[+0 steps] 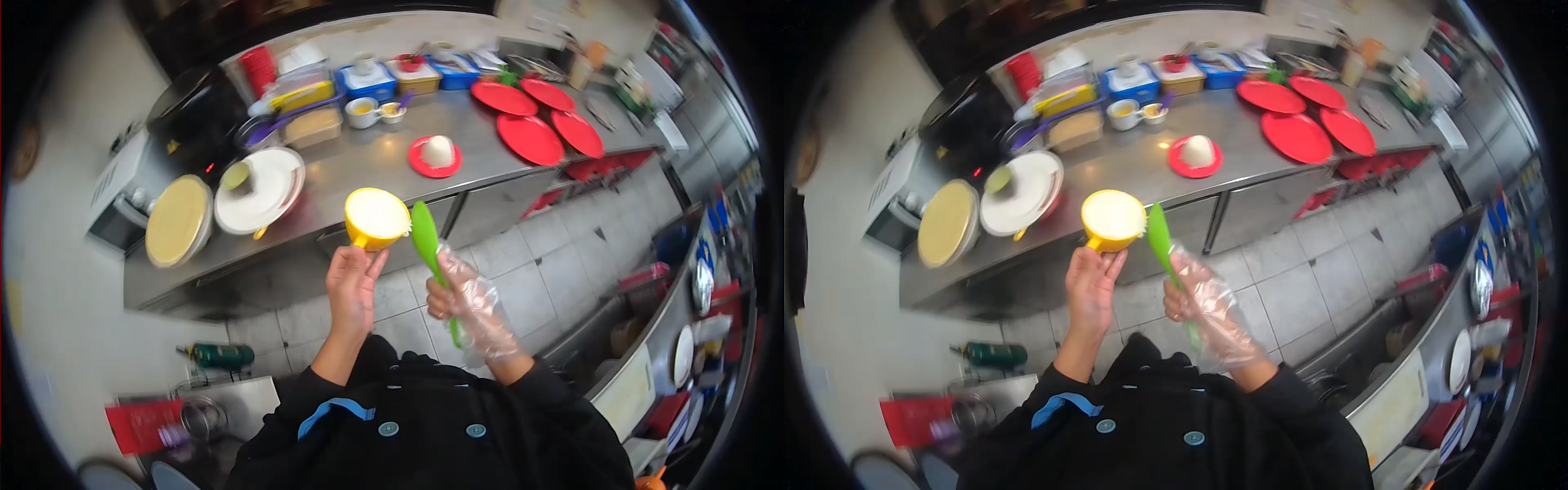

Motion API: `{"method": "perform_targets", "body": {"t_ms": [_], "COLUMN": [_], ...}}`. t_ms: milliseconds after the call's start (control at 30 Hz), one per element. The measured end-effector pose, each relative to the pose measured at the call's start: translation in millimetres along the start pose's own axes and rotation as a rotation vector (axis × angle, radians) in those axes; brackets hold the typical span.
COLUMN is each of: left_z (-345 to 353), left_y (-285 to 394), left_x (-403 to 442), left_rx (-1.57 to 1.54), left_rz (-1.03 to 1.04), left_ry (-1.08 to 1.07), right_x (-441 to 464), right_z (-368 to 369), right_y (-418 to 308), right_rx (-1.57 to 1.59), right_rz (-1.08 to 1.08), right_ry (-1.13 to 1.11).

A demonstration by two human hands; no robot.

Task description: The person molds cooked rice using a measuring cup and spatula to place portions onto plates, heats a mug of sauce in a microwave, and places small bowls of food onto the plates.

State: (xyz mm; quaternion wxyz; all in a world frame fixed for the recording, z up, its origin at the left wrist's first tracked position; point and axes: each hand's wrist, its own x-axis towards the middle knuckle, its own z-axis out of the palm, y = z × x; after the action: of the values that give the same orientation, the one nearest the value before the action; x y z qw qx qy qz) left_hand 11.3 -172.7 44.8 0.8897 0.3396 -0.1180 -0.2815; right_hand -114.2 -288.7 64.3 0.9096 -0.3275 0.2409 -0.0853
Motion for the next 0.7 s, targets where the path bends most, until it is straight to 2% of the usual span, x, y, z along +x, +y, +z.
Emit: {"method": "perform_targets", "body": {"t_ms": [33, 100, 167, 233, 267, 300, 367, 400, 467, 500, 567, 600, 633, 667, 700], "left_z": [9, 23, 36, 57, 71, 84, 111, 128, 166, 188, 224, 236, 246, 254, 257], "left_y": [-23, -68, -103, -131, -146, -162, -201, -220, -261, -277, -308, -325, -341, -356, -371], "left_x": [15, 46, 75, 110, 130, 154, 212, 242, 295, 320, 363, 376, 388, 396, 402], "left_rx": [0.007, 0.347, 0.409, 0.481, 0.412, 0.406, 0.274, 0.263, 0.564, 0.554, 1.037, 1.028, 1.034, 1.022, 1.013], "left_rz": [-0.041, -0.027, -0.073, -0.295, -0.365, -0.382, -0.634, -0.642, -0.503, -0.515, -0.102, -0.115, 0.165, 0.452, 0.439], "left_ry": [-0.04, -0.172, -0.277, -0.413, -0.431, -0.463, -0.499, -0.522, -0.611, -0.634, -0.892, -0.911, -0.997, -1.068, -1.08], "right_x": [5, 16, 30, 37, 36, 32, 28, 34, 47, 48, 48, 49, 52, 49, 46], "right_z": [-11, -32, -60, -86, -96, -101, -110, -124, -167, -184, -210, -222, -220, -216, -188], "right_y": [-7, -22, -60, -90, -106, -124, -164, -173, -165, -164, -147, -134, -130, -128, -139], "right_rx": [0.028, -0.243, -0.726, -0.923, -0.918, -0.812, -0.593, -0.594, -0.523, -0.518, -0.97, -1.192, -1.417, -1.413, -1.123], "right_rz": [-0.039, -0.349, -0.494, -0.557, -0.568, -0.467, -0.27, -0.284, -0.393, -0.401, -0.387, -0.397, -0.482, -0.468, -0.357], "right_ry": [0.032, 0.284, 0.458, 0.484, 0.522, 0.587, 0.691, 0.714, 1.031, 1.057, 1.262, 1.377, 1.464, 1.482, 1.462]}}
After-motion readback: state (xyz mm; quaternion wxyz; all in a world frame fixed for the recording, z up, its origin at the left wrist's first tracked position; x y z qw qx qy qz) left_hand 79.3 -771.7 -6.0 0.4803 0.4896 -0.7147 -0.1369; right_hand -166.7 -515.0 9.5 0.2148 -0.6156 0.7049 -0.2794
